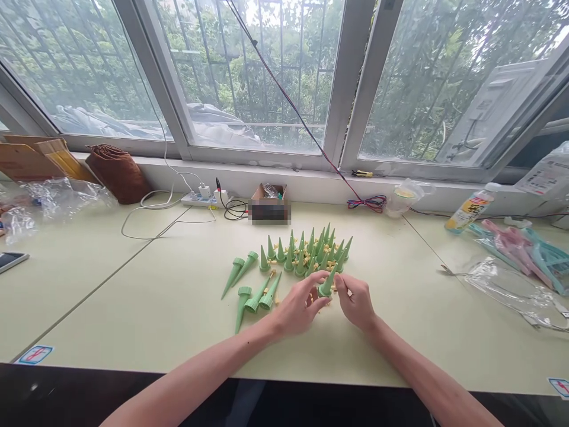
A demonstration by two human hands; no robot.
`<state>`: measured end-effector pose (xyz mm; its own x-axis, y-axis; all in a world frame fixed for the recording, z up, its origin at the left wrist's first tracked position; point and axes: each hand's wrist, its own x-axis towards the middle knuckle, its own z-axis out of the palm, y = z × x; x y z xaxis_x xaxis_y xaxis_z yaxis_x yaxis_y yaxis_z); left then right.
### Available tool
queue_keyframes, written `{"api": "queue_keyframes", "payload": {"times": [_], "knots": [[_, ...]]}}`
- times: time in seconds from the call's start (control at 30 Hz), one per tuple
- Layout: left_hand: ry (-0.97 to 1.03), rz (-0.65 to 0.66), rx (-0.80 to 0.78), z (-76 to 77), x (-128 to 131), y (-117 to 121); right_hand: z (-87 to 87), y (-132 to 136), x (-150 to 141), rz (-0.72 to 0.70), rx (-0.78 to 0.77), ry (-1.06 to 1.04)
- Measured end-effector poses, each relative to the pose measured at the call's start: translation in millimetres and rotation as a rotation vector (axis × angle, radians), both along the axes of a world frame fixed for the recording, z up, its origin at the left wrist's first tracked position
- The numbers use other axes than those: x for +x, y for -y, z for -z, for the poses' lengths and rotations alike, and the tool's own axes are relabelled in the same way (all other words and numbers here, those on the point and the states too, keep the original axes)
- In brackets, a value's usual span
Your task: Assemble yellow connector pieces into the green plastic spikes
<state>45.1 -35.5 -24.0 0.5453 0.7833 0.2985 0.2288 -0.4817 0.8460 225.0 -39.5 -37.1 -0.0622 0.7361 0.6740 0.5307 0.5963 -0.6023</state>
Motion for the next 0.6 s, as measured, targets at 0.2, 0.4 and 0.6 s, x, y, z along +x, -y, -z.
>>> {"api": "queue_keyframes", "payload": {"times": [0.2,0.4,0.6], "knots": [[0.204,0.001,-0.308,-8.5,3.0,-0.7,-4.1,-0.5,1.6,-0.051,-0.065,-0.03],[0.351,0.029,-0.464,-21.1,2.1,-4.7,-2.2,0.0,4.7,-0.133,-0.096,-0.01],[0.398,0.026,-0.506,-27.9,0.0,-1.8,-0.5,-1.3,7.9,-0.153,0.018,0.104]]}}
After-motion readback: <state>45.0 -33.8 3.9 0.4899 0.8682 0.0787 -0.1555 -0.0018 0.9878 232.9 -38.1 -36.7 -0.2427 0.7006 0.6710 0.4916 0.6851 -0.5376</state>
